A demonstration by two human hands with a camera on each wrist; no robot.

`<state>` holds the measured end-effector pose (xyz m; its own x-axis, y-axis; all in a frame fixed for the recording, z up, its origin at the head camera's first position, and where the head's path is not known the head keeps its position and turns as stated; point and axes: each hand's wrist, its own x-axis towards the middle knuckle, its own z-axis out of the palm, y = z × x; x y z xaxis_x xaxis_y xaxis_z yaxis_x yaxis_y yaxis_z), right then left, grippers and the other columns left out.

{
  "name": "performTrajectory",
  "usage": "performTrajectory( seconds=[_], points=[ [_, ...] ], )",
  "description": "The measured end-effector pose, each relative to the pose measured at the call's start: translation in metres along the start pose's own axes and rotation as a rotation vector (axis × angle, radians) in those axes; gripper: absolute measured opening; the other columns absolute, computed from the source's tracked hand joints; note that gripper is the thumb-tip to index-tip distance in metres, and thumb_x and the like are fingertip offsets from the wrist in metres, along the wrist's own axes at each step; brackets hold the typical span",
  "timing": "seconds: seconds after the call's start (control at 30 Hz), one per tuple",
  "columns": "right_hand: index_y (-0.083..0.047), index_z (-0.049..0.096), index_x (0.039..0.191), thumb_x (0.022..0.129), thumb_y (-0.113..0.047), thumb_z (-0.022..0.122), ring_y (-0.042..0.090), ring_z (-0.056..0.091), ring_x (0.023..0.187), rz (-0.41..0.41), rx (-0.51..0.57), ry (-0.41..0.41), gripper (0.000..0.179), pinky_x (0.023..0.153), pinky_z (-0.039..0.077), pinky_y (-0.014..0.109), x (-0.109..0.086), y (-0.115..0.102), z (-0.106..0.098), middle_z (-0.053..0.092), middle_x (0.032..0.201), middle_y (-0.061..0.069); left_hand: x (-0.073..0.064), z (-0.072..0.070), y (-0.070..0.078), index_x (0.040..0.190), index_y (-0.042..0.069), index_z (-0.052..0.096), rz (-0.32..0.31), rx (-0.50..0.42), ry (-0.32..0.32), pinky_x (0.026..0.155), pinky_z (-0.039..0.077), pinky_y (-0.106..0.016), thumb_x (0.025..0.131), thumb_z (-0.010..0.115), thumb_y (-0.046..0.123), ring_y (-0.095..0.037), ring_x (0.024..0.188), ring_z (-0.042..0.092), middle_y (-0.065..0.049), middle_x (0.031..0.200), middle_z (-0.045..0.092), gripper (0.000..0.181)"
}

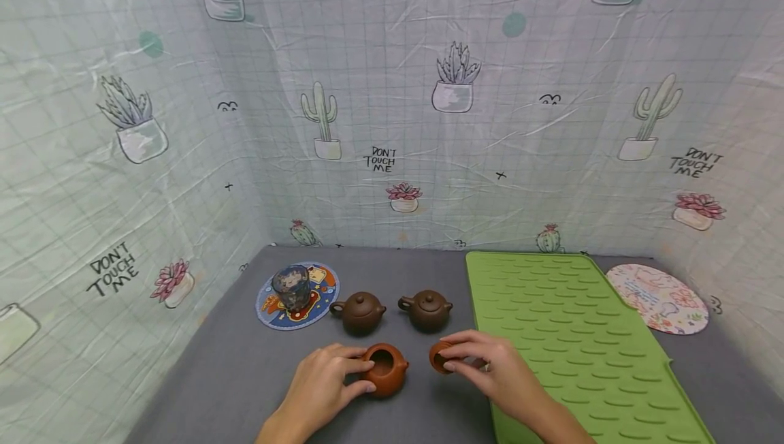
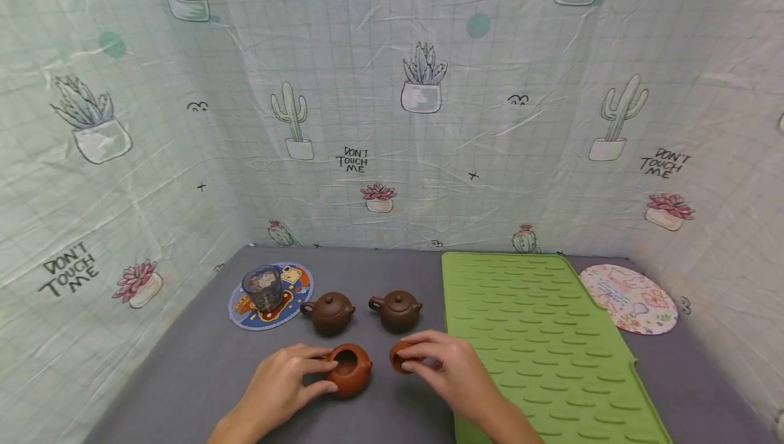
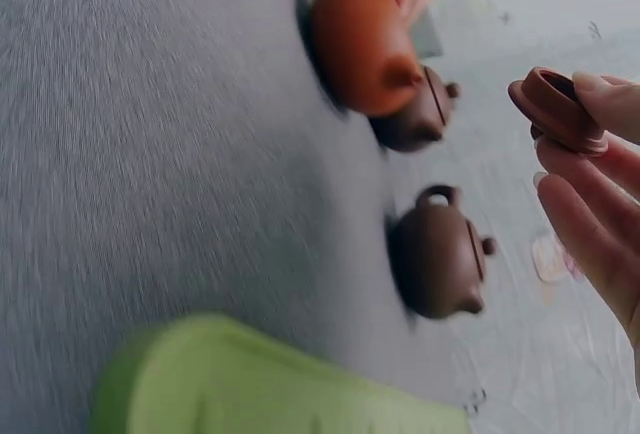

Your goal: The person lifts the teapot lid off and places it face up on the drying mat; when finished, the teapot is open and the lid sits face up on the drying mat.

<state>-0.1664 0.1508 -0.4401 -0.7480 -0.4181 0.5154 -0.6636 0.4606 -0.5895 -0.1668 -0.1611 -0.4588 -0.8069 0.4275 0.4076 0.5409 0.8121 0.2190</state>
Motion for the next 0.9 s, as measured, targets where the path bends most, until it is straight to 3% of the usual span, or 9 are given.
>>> performTrajectory(
  seconds=[0.23, 0.57, 0.9],
  points=[
    [-0.026, 0.078, 0.109, 0.087, -0.014, 0.080, 0.001, 0.072, 0.097, 0.045, -0.045, 0.034, 0.025, 0.062, 0.058, 0.018, -0.011, 0.007, -0.030, 0.075, 0.117, 0.000, 0.002, 0.000, 0.000, 0.101, 0.029, 0.084, -0.006, -0.006, 0.002, 0.083, 0.060, -0.037, 0.076, 0.087, 0.043, -0.012, 0.100, 0.073, 0.007, 0.110, 0.079, 0.029],
    [-0.022, 0.079, 0.106, 0.071, 0.007, 0.086, -0.016, 0.062, 0.103, 0.017, -0.169, 0.147, 0.046, 0.062, 0.055, 0.011, -0.032, 0.023, -0.074, 0.075, 0.111, 0.005, 0.004, 0.000, 0.001, 0.102, 0.028, 0.084, -0.001, -0.017, -0.018, 0.082, 0.060, -0.036, 0.076, 0.087, 0.042, -0.012, 0.099, 0.073, 0.005, 0.110, 0.080, 0.030],
    [-0.023, 0.079, 0.106, 0.066, 0.009, 0.087, -0.017, 0.062, 0.102, -0.019, -0.211, 0.152, 0.052, 0.061, 0.054, 0.008, -0.049, 0.031, -0.077, 0.075, 0.110, 0.004, 0.002, 0.000, 0.001, 0.103, 0.026, 0.084, -0.012, -0.013, -0.025, 0.083, 0.061, -0.037, 0.077, 0.087, 0.040, -0.013, 0.101, 0.073, 0.003, 0.112, 0.080, 0.030]
  ],
)
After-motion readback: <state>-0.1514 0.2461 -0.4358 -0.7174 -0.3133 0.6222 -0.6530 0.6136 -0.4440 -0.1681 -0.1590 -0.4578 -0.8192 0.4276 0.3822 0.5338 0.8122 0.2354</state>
